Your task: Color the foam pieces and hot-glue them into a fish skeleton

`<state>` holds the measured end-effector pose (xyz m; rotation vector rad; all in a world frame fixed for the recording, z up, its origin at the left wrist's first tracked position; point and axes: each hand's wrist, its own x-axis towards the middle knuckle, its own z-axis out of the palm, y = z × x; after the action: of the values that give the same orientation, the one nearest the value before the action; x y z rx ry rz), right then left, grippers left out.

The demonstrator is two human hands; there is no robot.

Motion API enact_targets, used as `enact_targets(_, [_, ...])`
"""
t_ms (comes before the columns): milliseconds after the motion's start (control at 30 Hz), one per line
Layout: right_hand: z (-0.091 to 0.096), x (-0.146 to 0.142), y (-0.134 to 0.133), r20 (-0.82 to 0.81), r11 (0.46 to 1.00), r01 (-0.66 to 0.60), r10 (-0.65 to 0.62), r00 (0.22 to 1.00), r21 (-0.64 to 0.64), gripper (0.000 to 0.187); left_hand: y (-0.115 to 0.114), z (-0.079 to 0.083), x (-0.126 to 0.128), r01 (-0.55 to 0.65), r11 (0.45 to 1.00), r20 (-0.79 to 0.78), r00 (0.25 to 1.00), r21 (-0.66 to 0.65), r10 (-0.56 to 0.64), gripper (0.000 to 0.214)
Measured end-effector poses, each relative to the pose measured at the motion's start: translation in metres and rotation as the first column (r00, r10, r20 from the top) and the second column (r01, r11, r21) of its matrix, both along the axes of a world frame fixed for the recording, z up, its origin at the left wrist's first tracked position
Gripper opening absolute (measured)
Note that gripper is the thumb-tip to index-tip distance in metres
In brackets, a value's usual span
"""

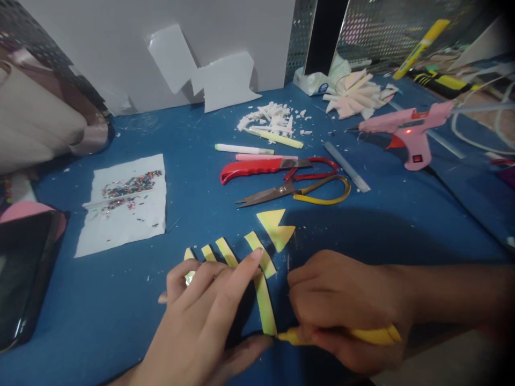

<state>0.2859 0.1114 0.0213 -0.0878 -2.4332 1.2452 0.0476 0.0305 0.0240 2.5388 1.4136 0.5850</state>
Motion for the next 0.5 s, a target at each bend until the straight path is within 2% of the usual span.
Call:
enact_targets(167, [-0.0018, 0.0005, 0.0003, -0.075, 0.999, -0.007, 0.003, 0.997, -0.054, 0.008, 0.0003, -0.0010, -0.0024, -0.008, 1.000, -0.036, 0.999, -0.015, 0.008, 0.072])
enact_targets(233, [0.0002, 0.0010, 0.0020, -0.089, 0.996, 0.068, -0.074, 0.993, -0.066, 0.006, 0.0002, -0.0013, -0.0032, -0.020, 1.000, -0.043, 0.999, -0.021, 0.019, 0.073])
enact_targets(300, [0.0032, 0.0013, 0.0041, -0.046, 0.982, 0.175, -0.179, 0.983, -0.071, 0.007, 0.0004, -0.0015, -0.0037, -0.019, 1.000, -0.053, 0.998, -0.021, 0.017, 0.076])
enact_targets(367, [0.0051, 0.0015, 0.0056, 0.008, 0.973, 0.223, -0.223, 0.975, -0.057, 0.008, 0.0009, -0.0015, -0.0038, -0.008, 1.000, -0.057, 0.998, -0.011, 0.007, 0.081])
enact_targets(500, [0.0033, 0.0020, 0.0046, 0.008, 0.992, 0.124, -0.123, 0.992, -0.039, 0.006, 0.0019, -0.0012, -0.0026, -0.031, 0.999, -0.058, 0.998, -0.021, 0.029, 0.084])
